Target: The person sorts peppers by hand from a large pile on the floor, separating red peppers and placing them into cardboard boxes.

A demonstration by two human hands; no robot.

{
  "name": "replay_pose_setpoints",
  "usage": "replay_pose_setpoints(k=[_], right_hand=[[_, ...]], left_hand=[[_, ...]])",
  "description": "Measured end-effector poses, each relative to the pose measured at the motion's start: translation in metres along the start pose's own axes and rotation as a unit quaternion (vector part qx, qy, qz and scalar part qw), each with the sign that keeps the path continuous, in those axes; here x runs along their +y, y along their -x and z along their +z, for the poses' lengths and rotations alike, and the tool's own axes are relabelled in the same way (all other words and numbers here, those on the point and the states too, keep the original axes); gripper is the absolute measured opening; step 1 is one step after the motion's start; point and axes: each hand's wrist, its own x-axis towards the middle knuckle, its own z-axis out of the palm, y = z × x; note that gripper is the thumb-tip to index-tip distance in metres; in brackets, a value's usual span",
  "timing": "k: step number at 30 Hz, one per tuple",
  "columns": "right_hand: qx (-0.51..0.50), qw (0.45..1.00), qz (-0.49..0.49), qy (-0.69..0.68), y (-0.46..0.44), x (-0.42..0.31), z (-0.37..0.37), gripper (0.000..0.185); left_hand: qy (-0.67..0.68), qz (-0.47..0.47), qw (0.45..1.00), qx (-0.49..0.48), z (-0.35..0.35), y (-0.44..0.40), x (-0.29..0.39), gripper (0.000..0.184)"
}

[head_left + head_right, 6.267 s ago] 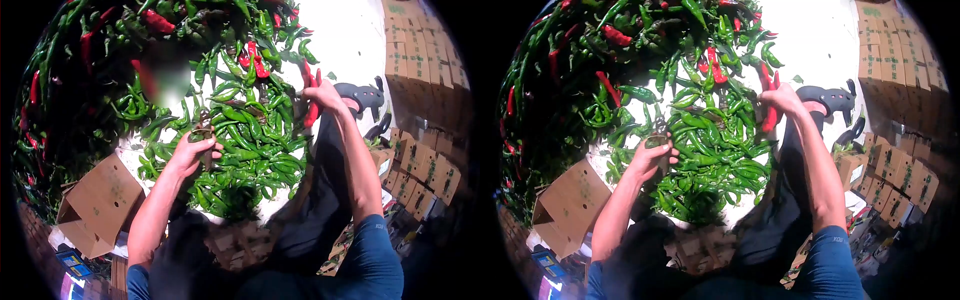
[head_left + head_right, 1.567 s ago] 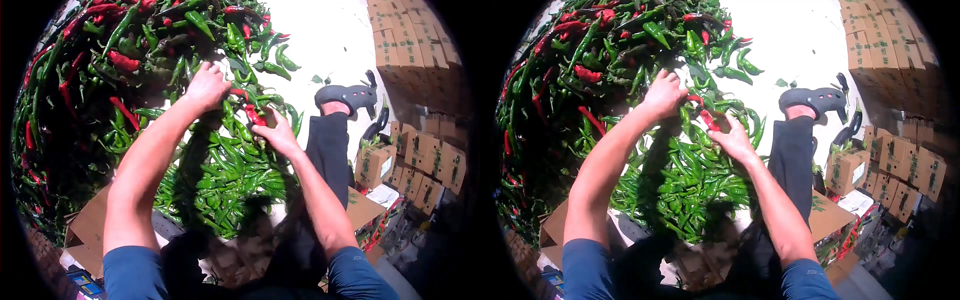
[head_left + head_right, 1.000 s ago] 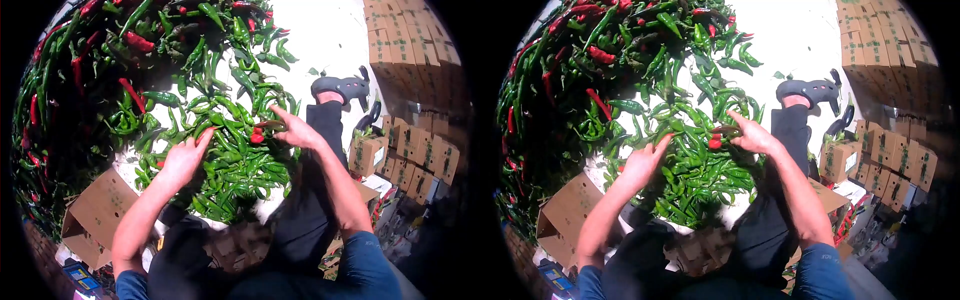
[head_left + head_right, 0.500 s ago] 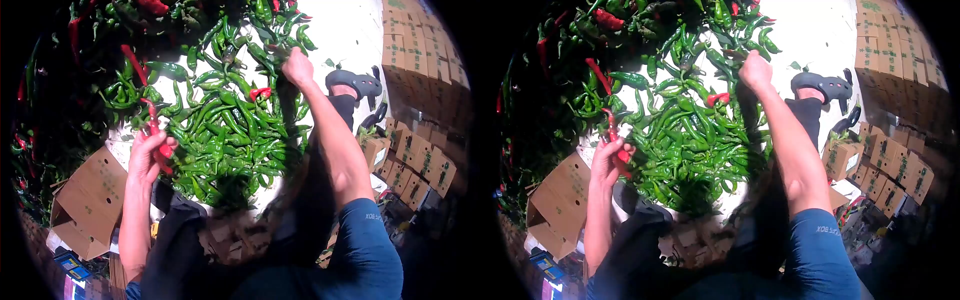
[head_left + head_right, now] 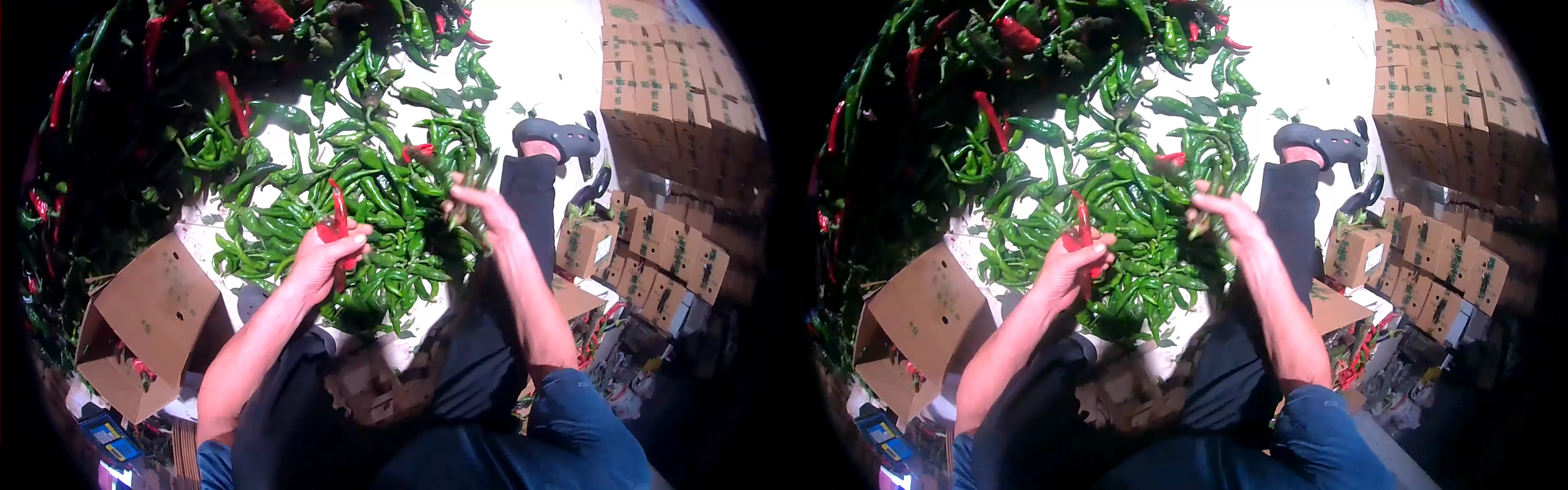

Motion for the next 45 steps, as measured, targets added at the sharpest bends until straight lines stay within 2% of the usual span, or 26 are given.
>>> replay_pose_setpoints(k=[3,5,6,8,10,11,12,13,14,18,20,22,26,27,29,30,31,32,34,36,37,40,42,43,44,45], right_hand=[[-0.059,0.987,0.075,0.132,0.037,0.022,0.078,0.047],[-0.120,0.964,0.050,0.231,0.063,0.032,0.133,0.033],[-0.144,0.940,-0.102,0.291,0.062,0.046,0.145,0.023],[-0.150,0.942,0.016,0.301,0.047,0.034,0.135,0.017],[-0.011,0.912,-0.103,0.397,0.005,0.034,0.104,0.015],[0.093,0.849,-0.212,0.475,0.001,0.015,0.106,0.022],[0.112,0.811,-0.326,0.472,-0.046,0.028,0.070,0.031],[0.149,0.754,-0.225,0.598,-0.052,0.000,0.069,0.034],[0.151,0.702,-0.280,0.637,-0.084,-0.002,0.049,0.033],[0.103,0.551,-0.240,0.792,-0.124,-0.001,0.044,0.023],[0.137,0.599,-0.258,0.746,-0.115,-0.003,0.037,0.025],[0.123,0.694,-0.296,0.645,-0.079,-0.013,0.032,0.028],[0.212,0.816,-0.211,0.495,0.042,-0.033,-0.021,0.022],[0.245,0.783,-0.271,0.503,0.062,-0.023,-0.076,0.025],[0.381,0.742,-0.265,0.484,0.155,-0.047,-0.125,0.029],[0.427,0.764,-0.211,0.434,0.203,-0.056,-0.155,0.035],[0.480,0.689,-0.230,0.493,0.243,-0.046,-0.232,0.037],[0.570,0.660,-0.148,0.467,0.287,-0.040,-0.295,0.038],[0.637,0.540,-0.014,0.550,0.377,-0.052,-0.338,0.044],[0.673,0.489,0.050,0.552,0.443,-0.042,-0.377,0.043],[0.676,0.525,0.101,0.507,0.462,-0.044,-0.392,0.042],[0.698,0.567,-0.073,0.431,0.449,-0.041,-0.393,0.035],[0.567,0.717,-0.094,0.394,0.374,-0.059,-0.336,0.031],[0.503,0.764,-0.130,0.382,0.329,-0.075,-0.253,0.035],[0.426,0.767,-0.212,0.431,0.276,-0.072,-0.231,0.043],[0.392,0.785,-0.198,0.438,0.223,-0.071,-0.197,0.051]], left_hand=[[-0.032,0.088,0.996,0.000,0.007,0.000,0.006,0.035],[-0.038,0.095,0.995,0.020,0.009,0.005,0.011,0.028],[-0.030,0.107,0.993,0.028,0.006,0.005,0.012,0.026],[-0.012,0.129,0.991,0.045,-0.004,0.009,0.012,0.022],[-0.008,0.170,0.983,0.064,-0.022,0.009,0.021,0.017],[-0.002,0.154,0.985,0.074,-0.032,0.013,0.025,0.018],[0.005,0.138,0.987,0.085,-0.040,0.017,0.028,0.018],[0.000,0.137,0.988,0.074,-0.046,0.020,0.028,0.022],[0.001,0.126,0.989,0.082,-0.048,0.024,0.026,0.023],[0.025,0.086,0.992,0.093,-0.053,0.027,0.012,0.032],[0.049,0.085,0.990,0.100,-0.052,0.024,0.009,0.031],[0.063,0.090,0.987,0.116,-0.048,0.026,0.011,0.030],[0.004,0.101,0.987,0.125,-0.056,0.025,0.011,0.031],[0.002,0.100,0.984,0.146,-0.051,0.028,0.013,0.033],[0.009,0.119,0.986,0.113,-0.059,0.033,0.014,0.040],[0.002,0.115,0.987,0.112,-0.067,0.033,0.015,0.041],[-0.004,0.131,0.986,0.106,-0.067,0.038,0.017,0.039],[-0.004,0.131,0.989,0.072,-0.078,0.037,0.019,0.039],[-0.009,0.131,0.989,0.067,-0.074,0.042,0.025,0.038],[-0.017,0.130,0.986,0.107,-0.065,0.045,0.029,0.036],[-0.018,0.122,0.986,0.110,-0.061,0.047,0.032,0.034],[0.000,0.112,0.990,0.088,-0.053,0.053,0.033,0.034],[-0.033,0.146,0.983,0.108,-0.026,0.064,0.037,0.036],[-0.033,0.161,0.982,0.096,-0.028,0.061,0.035,0.037],[-0.032,0.173,0.981,0.078,-0.031,0.059,0.034,0.039],[-0.026,0.165,0.983,0.078,-0.027,0.064,0.035,0.040]])
